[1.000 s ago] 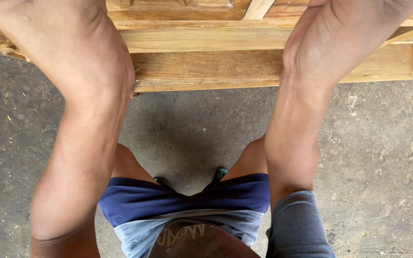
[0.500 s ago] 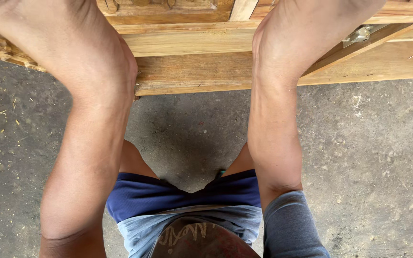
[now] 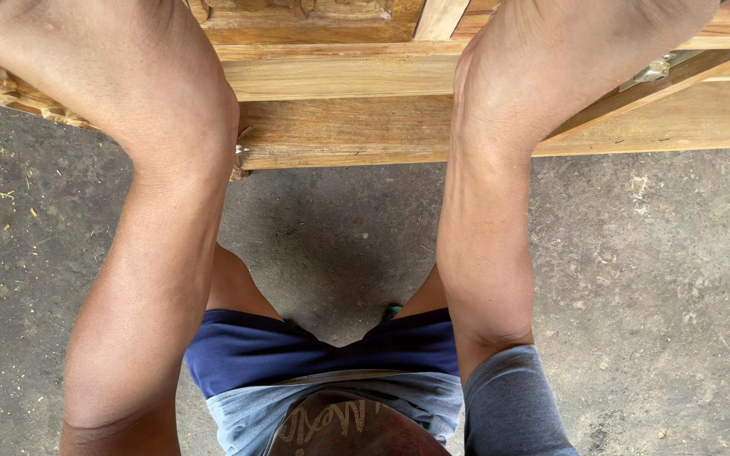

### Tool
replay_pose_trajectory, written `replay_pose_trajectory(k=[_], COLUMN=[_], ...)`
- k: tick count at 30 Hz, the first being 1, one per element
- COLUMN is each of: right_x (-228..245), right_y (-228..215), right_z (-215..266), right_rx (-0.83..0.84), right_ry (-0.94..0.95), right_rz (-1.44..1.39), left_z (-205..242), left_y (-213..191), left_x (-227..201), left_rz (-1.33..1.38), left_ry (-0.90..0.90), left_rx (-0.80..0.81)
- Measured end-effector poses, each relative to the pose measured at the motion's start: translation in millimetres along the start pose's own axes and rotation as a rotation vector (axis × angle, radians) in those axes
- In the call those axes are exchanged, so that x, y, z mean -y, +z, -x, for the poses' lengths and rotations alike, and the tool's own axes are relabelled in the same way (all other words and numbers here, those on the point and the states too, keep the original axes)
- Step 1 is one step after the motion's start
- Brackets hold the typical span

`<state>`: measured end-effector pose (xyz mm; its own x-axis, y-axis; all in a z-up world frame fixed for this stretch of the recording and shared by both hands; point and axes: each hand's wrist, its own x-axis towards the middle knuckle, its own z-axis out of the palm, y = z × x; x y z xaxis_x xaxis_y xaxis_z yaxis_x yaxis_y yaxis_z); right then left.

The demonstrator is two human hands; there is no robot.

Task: The person applies pink putty to a wooden strip, smooths it, and uses an angle grinder to sand the strip. They then fit the strip into a groove on a wooden cabinet, remove it, sand it again, and reinsert it to complete the fit.

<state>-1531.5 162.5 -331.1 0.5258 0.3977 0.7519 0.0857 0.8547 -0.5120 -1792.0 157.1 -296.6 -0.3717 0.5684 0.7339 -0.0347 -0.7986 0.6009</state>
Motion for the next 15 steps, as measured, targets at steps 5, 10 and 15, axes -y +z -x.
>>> replay_pose_trajectory(k=[5,10,15], right_x=[2.1,6.4,10.3], right_y=[2.4,4.5,2.5], right_z=[-3.8,-8.3,-15.6], right_rx=[0.018,0.033,0.061], right_ry=[-0.009,-0.014,-0.015], right_rz=[-0.005,-0.005,0.007], left_z=[-1.1,-1.0,-3.0], left_y=[-2.8,-4.3,-5.0], left_x=[0.2,0.7,0.6], left_rz=[-0.012,-0.012,-0.01], left_ry=[0.005,0.004,-0.002], left_rx=[0.004,-0.007,-0.027])
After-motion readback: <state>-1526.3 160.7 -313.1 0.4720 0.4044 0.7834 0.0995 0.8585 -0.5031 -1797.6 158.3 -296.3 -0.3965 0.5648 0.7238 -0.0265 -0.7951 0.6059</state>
